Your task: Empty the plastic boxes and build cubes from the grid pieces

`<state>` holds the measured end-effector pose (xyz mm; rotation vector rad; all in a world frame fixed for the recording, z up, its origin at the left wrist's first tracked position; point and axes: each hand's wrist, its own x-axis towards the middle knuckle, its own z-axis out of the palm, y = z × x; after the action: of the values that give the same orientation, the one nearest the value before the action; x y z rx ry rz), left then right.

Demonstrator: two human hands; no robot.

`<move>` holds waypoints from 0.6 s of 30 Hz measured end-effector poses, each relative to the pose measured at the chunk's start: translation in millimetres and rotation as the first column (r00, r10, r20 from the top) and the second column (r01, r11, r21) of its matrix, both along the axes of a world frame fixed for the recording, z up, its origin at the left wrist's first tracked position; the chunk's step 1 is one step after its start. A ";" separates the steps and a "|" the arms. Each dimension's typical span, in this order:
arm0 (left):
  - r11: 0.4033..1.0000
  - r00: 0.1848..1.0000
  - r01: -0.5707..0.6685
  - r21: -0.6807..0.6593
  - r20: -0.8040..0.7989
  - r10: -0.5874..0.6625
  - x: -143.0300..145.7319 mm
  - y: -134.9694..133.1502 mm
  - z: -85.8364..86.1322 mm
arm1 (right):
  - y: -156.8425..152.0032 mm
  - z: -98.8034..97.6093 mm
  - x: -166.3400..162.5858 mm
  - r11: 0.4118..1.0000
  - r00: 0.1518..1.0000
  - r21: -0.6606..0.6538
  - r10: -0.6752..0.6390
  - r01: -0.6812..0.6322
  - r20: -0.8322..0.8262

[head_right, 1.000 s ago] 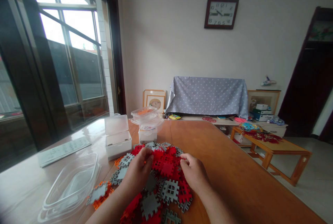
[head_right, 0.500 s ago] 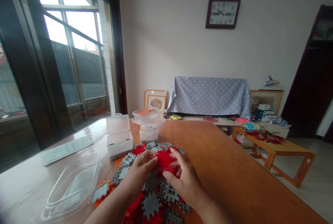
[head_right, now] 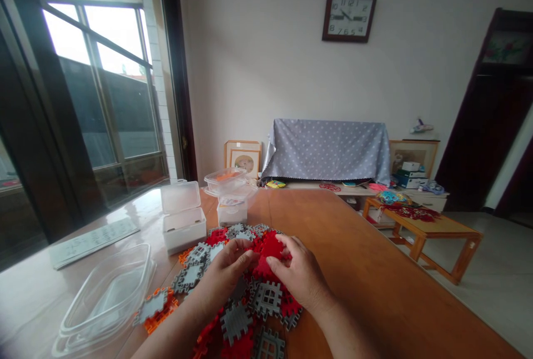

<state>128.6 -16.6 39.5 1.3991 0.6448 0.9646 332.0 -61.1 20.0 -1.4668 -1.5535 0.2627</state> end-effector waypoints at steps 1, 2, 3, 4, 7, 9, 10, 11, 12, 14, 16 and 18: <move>0.998 0.999 -0.038 0.047 -0.023 0.039 -0.5 1.5 -0.7 | 3.2 -1.3 9.8 0.999 0.999 -0.005 -0.051 0.051 -0.008; 0.993 0.996 -0.069 0.096 -0.048 0.074 -1.3 3.1 -1.3 | 6.4 -3.1 20.9 0.994 0.994 -0.024 -0.107 0.107 -0.010; 0.985 0.992 -0.091 0.144 -0.076 0.103 -2.5 4.7 -1.7 | 9.3 -5.4 32.7 0.986 0.987 -0.053 -0.159 0.158 -0.011; 0.976 0.986 -0.107 0.191 -0.106 0.129 -3.9 6.1 -1.9 | 11.6 -8.3 44.7 0.977 0.981 -0.095 -0.193 0.192 -0.005; 0.928 0.951 -0.131 0.350 -0.221 0.218 -9.1 8.4 -1.5 | 13.5 -18.2 77.0 0.946 0.970 -0.213 -0.239 0.244 0.046; 0.880 0.909 -0.125 0.457 -0.303 0.286 -12.2 7.8 -0.9 | 11.6 -24.4 91.9 0.928 0.959 -0.242 -0.265 0.283 0.103; 0.859 0.885 -0.115 0.499 -0.341 0.317 -13.4 7.0 -0.6 | 10.2 -27.1 97.0 0.919 0.951 -0.252 -0.274 0.302 0.142; 0.841 0.862 -0.103 0.531 -0.374 0.341 -14.3 6.1 -0.3 | 8.9 -29.6 100.7 0.910 0.942 -0.262 -0.280 0.322 0.184; 0.827 0.841 -0.089 0.556 -0.403 0.362 -14.9 5.2 -0.1 | 7.8 -31.8 103.1 0.900 0.931 -0.272 -0.285 0.341 0.226; 0.806 0.806 -0.058 0.589 -0.448 0.386 -15.2 3.5 0.4 | 6.3 -36.0 105.1 0.883 0.911 -0.284 -0.294 0.374 0.288; 0.791 0.779 -0.027 0.612 -0.483 0.400 -15.0 2.7 0.8 | 5.8 -39.6 104.9 0.877 0.903 -0.282 -0.304 0.390 0.304; 0.776 0.754 -0.002 0.630 -0.509 0.415 -14.7 2.6 1.1 | 6.0 -42.2 103.9 0.879 0.905 -0.279 -0.304 0.387 0.299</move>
<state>113.9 -14.0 40.6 2.3164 1.0851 0.9148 435.9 -55.1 -22.2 -2.0854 -1.4460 0.1340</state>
